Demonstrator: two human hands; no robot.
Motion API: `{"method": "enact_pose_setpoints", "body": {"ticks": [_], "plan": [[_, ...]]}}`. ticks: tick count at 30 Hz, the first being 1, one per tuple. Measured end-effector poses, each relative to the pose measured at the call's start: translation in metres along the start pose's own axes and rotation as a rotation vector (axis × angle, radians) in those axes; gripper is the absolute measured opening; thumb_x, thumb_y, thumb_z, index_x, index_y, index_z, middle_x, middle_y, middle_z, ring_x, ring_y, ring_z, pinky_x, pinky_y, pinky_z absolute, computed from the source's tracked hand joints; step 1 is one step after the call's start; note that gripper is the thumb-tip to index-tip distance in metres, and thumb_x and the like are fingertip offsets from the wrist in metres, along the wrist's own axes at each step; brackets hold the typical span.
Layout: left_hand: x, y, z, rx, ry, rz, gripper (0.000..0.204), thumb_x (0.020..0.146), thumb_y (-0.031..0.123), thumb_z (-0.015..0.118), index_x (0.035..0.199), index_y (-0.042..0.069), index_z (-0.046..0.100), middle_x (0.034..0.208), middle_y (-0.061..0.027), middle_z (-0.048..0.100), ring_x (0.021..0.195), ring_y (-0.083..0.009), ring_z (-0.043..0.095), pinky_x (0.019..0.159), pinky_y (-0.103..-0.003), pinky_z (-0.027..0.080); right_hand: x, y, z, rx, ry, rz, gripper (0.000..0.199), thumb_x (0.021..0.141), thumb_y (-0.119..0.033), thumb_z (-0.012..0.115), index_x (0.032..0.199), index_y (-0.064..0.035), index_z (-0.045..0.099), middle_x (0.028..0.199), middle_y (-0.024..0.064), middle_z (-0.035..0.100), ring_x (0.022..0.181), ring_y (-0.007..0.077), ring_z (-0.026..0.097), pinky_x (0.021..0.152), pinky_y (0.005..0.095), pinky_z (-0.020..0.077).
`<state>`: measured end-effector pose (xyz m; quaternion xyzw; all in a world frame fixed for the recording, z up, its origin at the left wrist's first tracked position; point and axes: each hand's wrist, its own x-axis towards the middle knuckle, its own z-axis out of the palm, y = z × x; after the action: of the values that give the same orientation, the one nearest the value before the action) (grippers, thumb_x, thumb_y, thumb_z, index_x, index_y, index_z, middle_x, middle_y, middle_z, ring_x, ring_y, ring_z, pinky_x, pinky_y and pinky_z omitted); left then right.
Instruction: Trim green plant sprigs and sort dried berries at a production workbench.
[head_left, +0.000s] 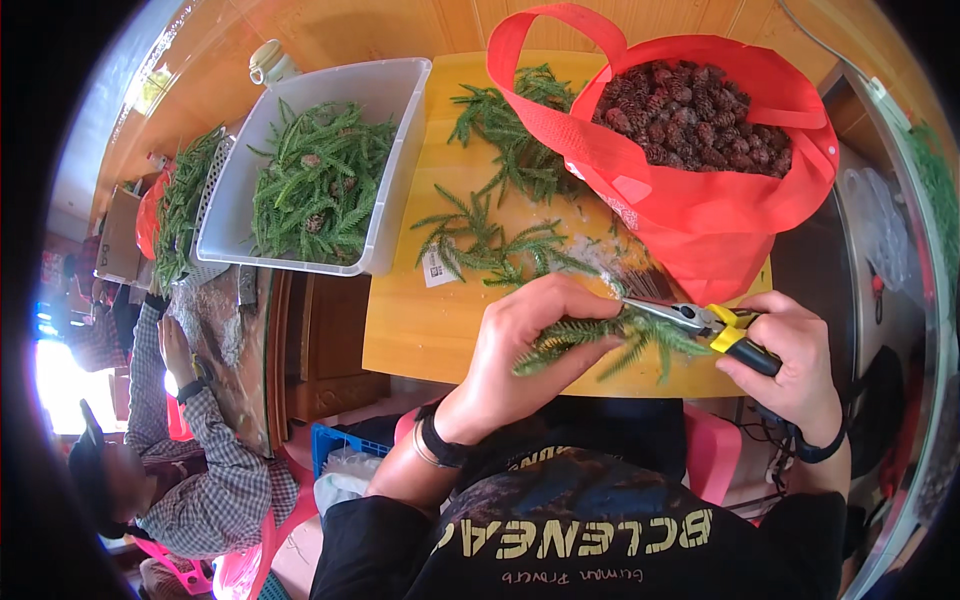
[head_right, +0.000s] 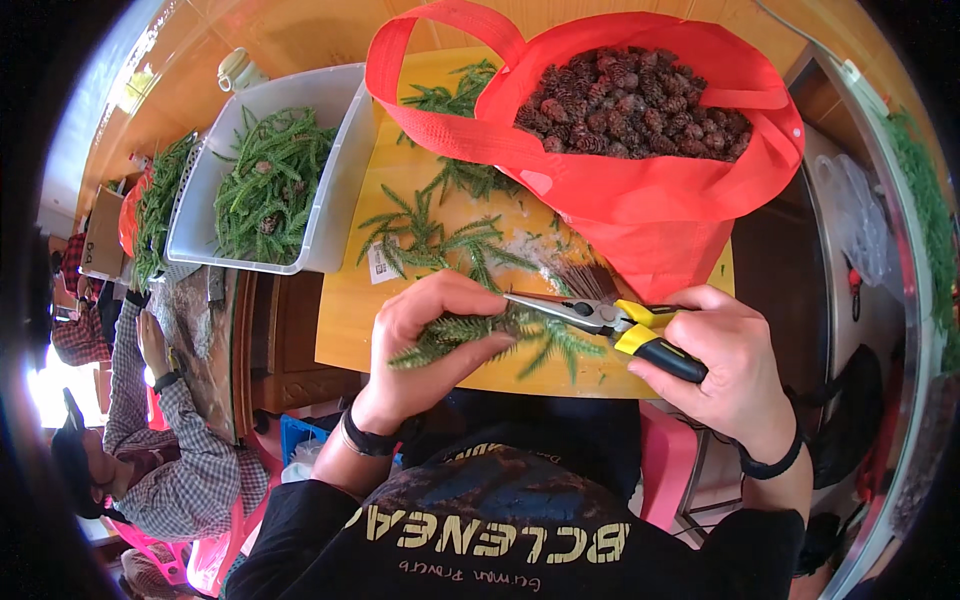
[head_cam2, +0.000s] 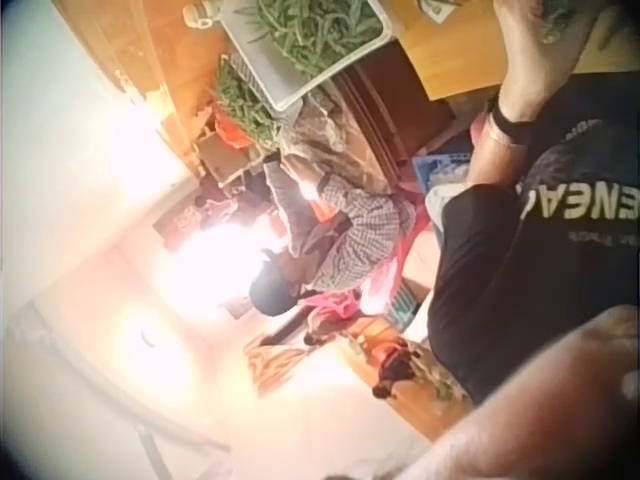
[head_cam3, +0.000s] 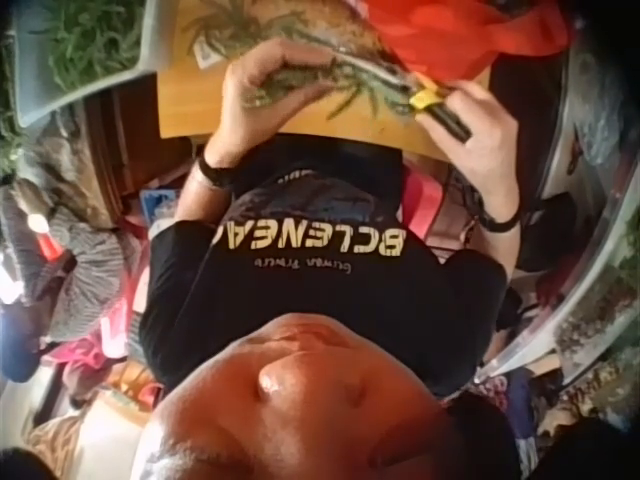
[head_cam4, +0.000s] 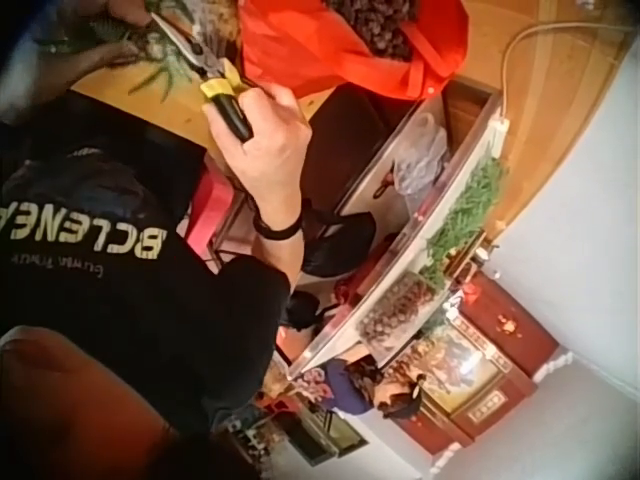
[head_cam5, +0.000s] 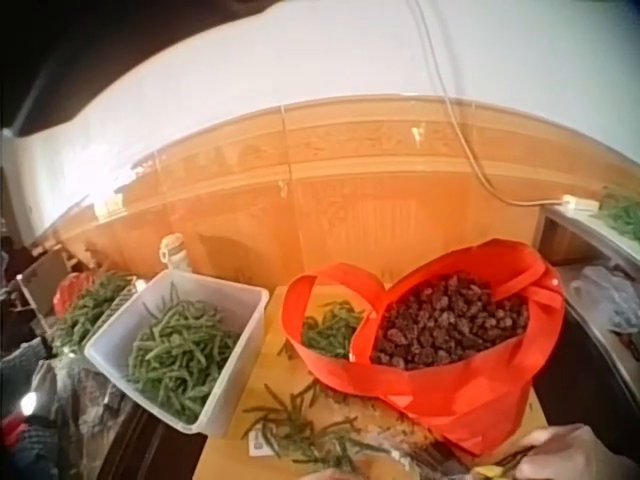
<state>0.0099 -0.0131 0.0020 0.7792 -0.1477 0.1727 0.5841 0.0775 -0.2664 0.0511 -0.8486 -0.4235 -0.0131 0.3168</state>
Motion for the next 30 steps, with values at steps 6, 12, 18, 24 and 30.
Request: {"method": "enact_pose_setpoints", "body": {"ticks": [6,12,18,24,30], "plan": [[0.003,0.006,0.007,0.321,0.106,0.113,0.027,0.064,-0.002,0.076,0.088,0.002,0.064,0.083,-0.0099,0.064,0.073,-0.0211,0.062,0.064,-0.029,0.049,-0.001,-0.012,0.001,-0.094,0.030,0.056,0.029,0.056,-0.010,0.076,0.062,-0.0011,0.049,0.068,0.0157,0.056,0.069,0.0328,0.059,0.057,0.0366,0.0449],[0.002,0.002,0.003,0.021,0.050,-0.038,0.028,0.064,-0.005,0.075,0.089,0.002,0.064,0.086,-0.0090,0.065,0.079,-0.0192,0.062,0.071,-0.028,0.048,0.006,-0.007,-0.007,-0.006,-0.009,0.023,0.028,0.059,-0.009,0.077,0.061,-0.0020,0.050,0.056,0.0100,0.048,0.057,0.0326,0.052,0.063,0.0384,0.0492],[-0.001,0.000,0.000,-0.185,-0.036,-0.137,0.026,0.068,-0.005,0.072,0.092,0.002,0.063,0.094,-0.0094,0.063,0.087,-0.0173,0.059,0.078,-0.028,0.046,0.008,0.000,-0.014,0.088,-0.058,-0.018,0.026,0.059,-0.011,0.077,0.064,-0.0012,0.054,0.058,0.0091,0.052,0.061,0.0324,0.056,0.068,0.0378,0.0503],[-0.003,-0.004,-0.001,-0.329,-0.078,-0.168,0.025,0.072,-0.003,0.071,0.094,0.001,0.062,0.095,-0.0096,0.061,0.090,-0.0174,0.058,0.080,-0.029,0.046,0.005,0.010,-0.015,0.157,-0.094,0.003,0.027,0.061,-0.015,0.078,0.069,-0.0005,0.057,0.062,0.0094,0.056,0.071,0.0322,0.060,0.068,0.0368,0.0495],[-0.002,-0.006,-0.002,-0.457,-0.150,-0.214,0.023,0.074,0.006,0.071,0.094,0.000,0.061,0.093,-0.0103,0.061,0.089,-0.0193,0.057,0.080,-0.031,0.046,0.001,0.020,-0.009,0.260,-0.111,0.054,0.030,0.059,-0.022,0.078,0.064,-0.0017,0.056,0.066,0.0118,0.059,0.079,0.0327,0.063,0.064,0.0346,0.0475]]}}
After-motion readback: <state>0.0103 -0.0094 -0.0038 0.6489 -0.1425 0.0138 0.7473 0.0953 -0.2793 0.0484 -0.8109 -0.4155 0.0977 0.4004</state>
